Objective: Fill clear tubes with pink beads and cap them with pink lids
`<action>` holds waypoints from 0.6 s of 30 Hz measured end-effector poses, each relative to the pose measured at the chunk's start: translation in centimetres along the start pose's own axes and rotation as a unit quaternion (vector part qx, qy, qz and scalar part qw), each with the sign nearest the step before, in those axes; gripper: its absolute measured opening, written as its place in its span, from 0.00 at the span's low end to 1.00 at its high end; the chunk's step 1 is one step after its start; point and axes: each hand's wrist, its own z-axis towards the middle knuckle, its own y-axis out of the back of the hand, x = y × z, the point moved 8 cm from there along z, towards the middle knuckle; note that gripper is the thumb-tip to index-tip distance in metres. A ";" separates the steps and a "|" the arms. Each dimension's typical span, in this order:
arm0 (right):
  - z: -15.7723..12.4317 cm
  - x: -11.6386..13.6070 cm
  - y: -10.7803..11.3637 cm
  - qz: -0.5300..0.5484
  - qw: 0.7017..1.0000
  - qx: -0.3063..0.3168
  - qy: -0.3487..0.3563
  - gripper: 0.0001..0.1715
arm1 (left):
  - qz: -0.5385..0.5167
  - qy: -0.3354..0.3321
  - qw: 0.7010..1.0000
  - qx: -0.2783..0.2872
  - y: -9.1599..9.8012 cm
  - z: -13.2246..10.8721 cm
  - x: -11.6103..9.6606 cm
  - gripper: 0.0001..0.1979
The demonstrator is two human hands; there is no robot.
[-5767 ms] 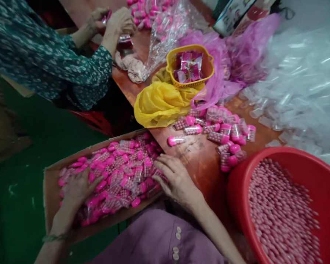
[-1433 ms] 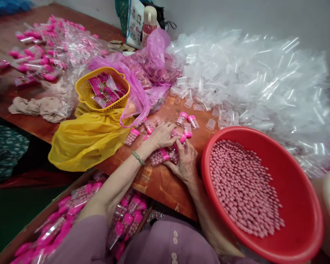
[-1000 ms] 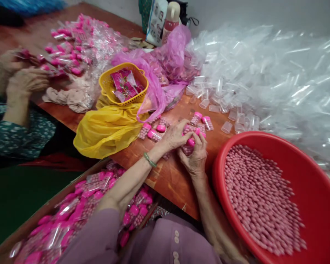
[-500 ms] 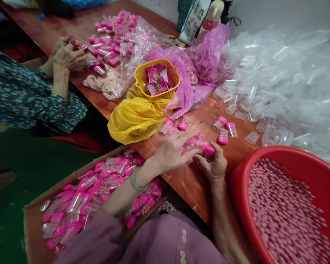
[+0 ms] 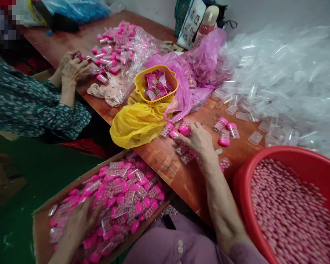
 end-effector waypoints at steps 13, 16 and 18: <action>1.4 1.1 -1.8 -0.048 0.989 0.135 -0.032 0.27 | -0.141 -0.420 0.880 -0.171 12.8 4.0 -31.1 0.23; 1.2 0.5 -1.5 -0.038 0.991 0.116 -0.051 0.27 | -0.044 -0.402 0.893 -0.200 12.2 7.0 -36.6 0.25; 1.1 0.1 -1.5 -0.020 0.993 0.100 -0.058 0.29 | 0.016 -0.378 0.906 -0.190 11.3 8.7 -38.0 0.26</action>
